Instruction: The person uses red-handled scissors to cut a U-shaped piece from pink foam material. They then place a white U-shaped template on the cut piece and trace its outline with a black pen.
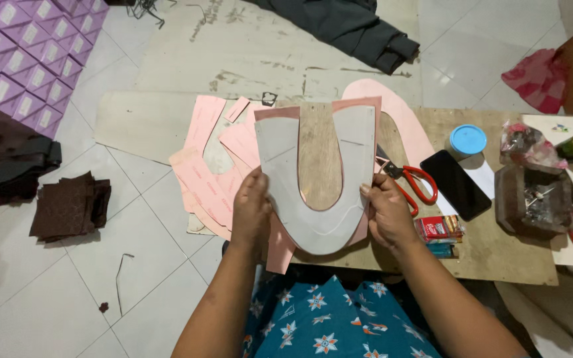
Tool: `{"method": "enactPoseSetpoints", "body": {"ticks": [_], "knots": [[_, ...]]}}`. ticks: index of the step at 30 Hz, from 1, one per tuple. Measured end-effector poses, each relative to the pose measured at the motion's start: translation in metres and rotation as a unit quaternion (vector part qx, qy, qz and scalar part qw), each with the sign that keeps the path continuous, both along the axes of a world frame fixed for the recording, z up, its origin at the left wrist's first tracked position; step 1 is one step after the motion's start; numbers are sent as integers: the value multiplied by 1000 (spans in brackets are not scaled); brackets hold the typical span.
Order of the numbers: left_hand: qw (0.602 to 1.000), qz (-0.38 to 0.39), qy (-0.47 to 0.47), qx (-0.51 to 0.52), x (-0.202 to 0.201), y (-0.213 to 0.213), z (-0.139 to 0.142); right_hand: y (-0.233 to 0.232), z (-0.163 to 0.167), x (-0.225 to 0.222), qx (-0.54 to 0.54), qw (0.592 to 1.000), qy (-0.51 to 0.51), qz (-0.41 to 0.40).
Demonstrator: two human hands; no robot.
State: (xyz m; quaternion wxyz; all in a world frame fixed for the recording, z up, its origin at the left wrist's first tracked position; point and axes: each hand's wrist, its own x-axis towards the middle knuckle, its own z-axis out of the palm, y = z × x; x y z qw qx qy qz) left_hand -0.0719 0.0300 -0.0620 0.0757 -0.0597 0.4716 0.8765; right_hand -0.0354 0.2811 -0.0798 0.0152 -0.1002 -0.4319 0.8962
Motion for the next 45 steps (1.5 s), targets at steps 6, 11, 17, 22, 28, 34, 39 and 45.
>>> {"method": "enactPoseSetpoints", "body": {"ticks": [6,11,17,22,28,34,39,45], "knots": [[994,-28,17,-102,23,6,28,17,6,14,24,1000,-10,18],[995,-39,27,-85,35,7,34,31,21,6,45,999,0,20],[998,-10,18,-56,34,4,40,25,33,3,68,997,19,17],[995,11,33,-90,33,5,43,21,36,6,69,997,13,18],[992,19,-5,-125,35,9,46,22,35,9,74,997,-12,10],[992,27,-9,-122,34,10,48,23,30,12,67,998,10,20],[990,28,-26,-136,34,10,49,25,23,12,75,997,1,20],[994,33,-26,-101,29,12,44,26,17,9,68,997,6,19]]}}
